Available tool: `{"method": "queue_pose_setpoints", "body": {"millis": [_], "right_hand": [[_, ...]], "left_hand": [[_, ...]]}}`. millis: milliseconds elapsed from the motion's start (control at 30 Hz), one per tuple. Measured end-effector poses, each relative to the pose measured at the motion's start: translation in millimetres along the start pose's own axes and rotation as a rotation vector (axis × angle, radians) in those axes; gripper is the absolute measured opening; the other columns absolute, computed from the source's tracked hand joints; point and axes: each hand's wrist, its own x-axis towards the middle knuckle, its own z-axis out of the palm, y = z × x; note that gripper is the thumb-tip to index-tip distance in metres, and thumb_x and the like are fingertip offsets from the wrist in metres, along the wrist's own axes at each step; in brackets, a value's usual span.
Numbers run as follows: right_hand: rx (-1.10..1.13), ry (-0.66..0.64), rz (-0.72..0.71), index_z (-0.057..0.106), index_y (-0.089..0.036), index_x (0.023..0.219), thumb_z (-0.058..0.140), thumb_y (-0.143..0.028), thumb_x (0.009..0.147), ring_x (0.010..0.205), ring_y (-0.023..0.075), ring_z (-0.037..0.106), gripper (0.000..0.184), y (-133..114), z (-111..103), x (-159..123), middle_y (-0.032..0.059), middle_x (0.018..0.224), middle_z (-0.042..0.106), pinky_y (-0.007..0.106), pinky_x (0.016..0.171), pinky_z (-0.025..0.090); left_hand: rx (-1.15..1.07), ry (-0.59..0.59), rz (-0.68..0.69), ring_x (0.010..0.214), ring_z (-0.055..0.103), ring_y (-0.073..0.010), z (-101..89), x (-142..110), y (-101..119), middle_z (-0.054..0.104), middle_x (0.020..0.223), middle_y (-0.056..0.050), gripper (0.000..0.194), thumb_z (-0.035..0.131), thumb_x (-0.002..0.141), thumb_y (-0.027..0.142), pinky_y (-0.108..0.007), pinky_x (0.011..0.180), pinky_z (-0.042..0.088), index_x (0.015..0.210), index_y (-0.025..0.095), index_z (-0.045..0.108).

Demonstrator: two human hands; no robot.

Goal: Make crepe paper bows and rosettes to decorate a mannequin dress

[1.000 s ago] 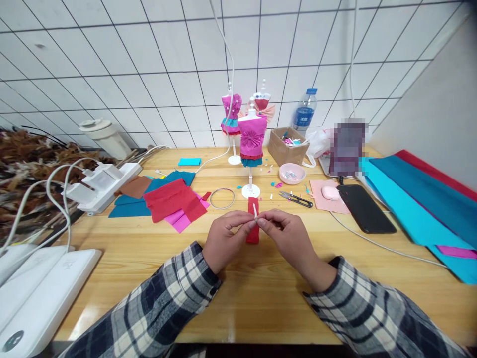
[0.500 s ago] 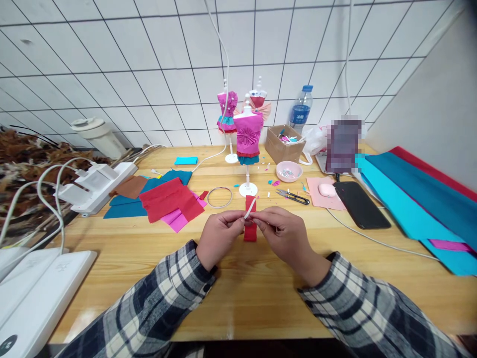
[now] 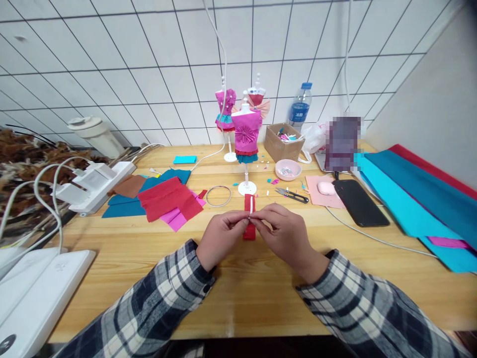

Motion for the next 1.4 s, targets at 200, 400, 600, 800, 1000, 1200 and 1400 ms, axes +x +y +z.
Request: {"method": "queue_pose_setpoints", "body": {"millis": [200, 400, 600, 800, 1000, 1200, 1400], "right_hand": [[0.177, 0.000, 0.202, 0.070, -0.019, 0.081, 0.062, -0.022, 0.079, 0.051, 0.0092, 0.048, 0.009, 0.5, 4.8, 4.1, 0.0005, 0.073, 0.064, 0.023, 0.051, 0.041], [0.331, -0.076, 0.310, 0.073, -0.018, 0.081, 0.061, -0.021, 0.080, 0.054, 0.0105, 0.049, 0.013, 1.3, 5.2, 6.7, 0.0007, 0.067, 0.063, 0.022, 0.050, 0.040], [0.320, -0.075, 0.183, 0.075, -0.022, 0.088, 0.060, -0.018, 0.083, 0.065, 0.0133, 0.059, 0.016, 2.3, 6.3, 4.0, 0.0028, 0.077, 0.070, 0.024, 0.059, 0.046], [0.208, -0.061, 0.112, 0.075, -0.023, 0.091, 0.059, -0.017, 0.084, 0.070, 0.0143, 0.062, 0.019, 4.1, 5.8, 2.8, 0.0034, 0.081, 0.071, 0.025, 0.062, 0.048], [0.103, -0.066, 0.114, 0.074, -0.022, 0.089, 0.062, -0.021, 0.082, 0.063, 0.0132, 0.059, 0.014, 5.8, 4.0, 4.5, 0.0022, 0.075, 0.068, 0.024, 0.059, 0.045], [0.200, -0.061, 0.237, 0.070, -0.021, 0.086, 0.063, -0.021, 0.077, 0.050, 0.0096, 0.051, 0.012, 8.6, 8.0, 4.1, -0.0003, 0.073, 0.067, 0.023, 0.052, 0.043], [0.237, -0.074, 0.243, 0.071, -0.021, 0.083, 0.062, -0.017, 0.076, 0.050, 0.0089, 0.050, 0.012, 7.1, 6.7, 4.9, -0.0007, 0.072, 0.067, 0.021, 0.050, 0.041]], "left_hand": [[0.027, -0.015, 0.012, 0.089, 0.068, -0.0223, -0.2, 0.1, -0.3, 0.076, 0.095, -0.005, 0.025, 0.067, 0.074, 0.033, -0.031, 0.080, 0.054, 0.092, 0.017, 0.075], [0.059, 0.056, -0.033, 0.077, 0.069, -0.0209, -1.5, 3.1, -6.6, 0.077, 0.082, -0.004, 0.021, 0.070, 0.070, 0.035, -0.029, 0.072, 0.055, 0.081, 0.018, 0.076], [-0.051, 0.066, -0.095, 0.074, 0.070, -0.0199, -0.4, 4.7, -10.3, 0.077, 0.079, -0.005, 0.021, 0.067, 0.071, 0.030, -0.028, 0.067, 0.055, 0.083, 0.016, 0.076], [-0.162, 0.033, -0.187, 0.083, 0.071, -0.0206, 1.5, 4.8, -9.7, 0.077, 0.087, -0.005, 0.022, 0.061, 0.073, 0.024, -0.028, 0.071, 0.055, 0.087, 0.015, 0.075], [-0.090, -0.017, -0.176, 0.086, 0.070, -0.0209, 1.0, 3.9, -8.5, 0.077, 0.091, -0.004, 0.028, 0.059, 0.075, 0.025, -0.032, 0.075, 0.056, 0.098, 0.018, 0.075], [-0.060, -0.043, -0.088, 0.093, 0.069, -0.0234, 0.8, 1.8, -7.7, 0.076, 0.095, -0.004, 0.032, 0.064, 0.072, 0.024, -0.036, 0.087, 0.053, 0.101, 0.019, 0.074], [0.030, -0.011, -0.105, 0.079, 0.069, -0.0212, -0.2, 1.9, -5.3, 0.077, 0.087, -0.005, 0.029, 0.070, 0.072, 0.037, -0.030, 0.073, 0.054, 0.091, 0.017, 0.076]]}}
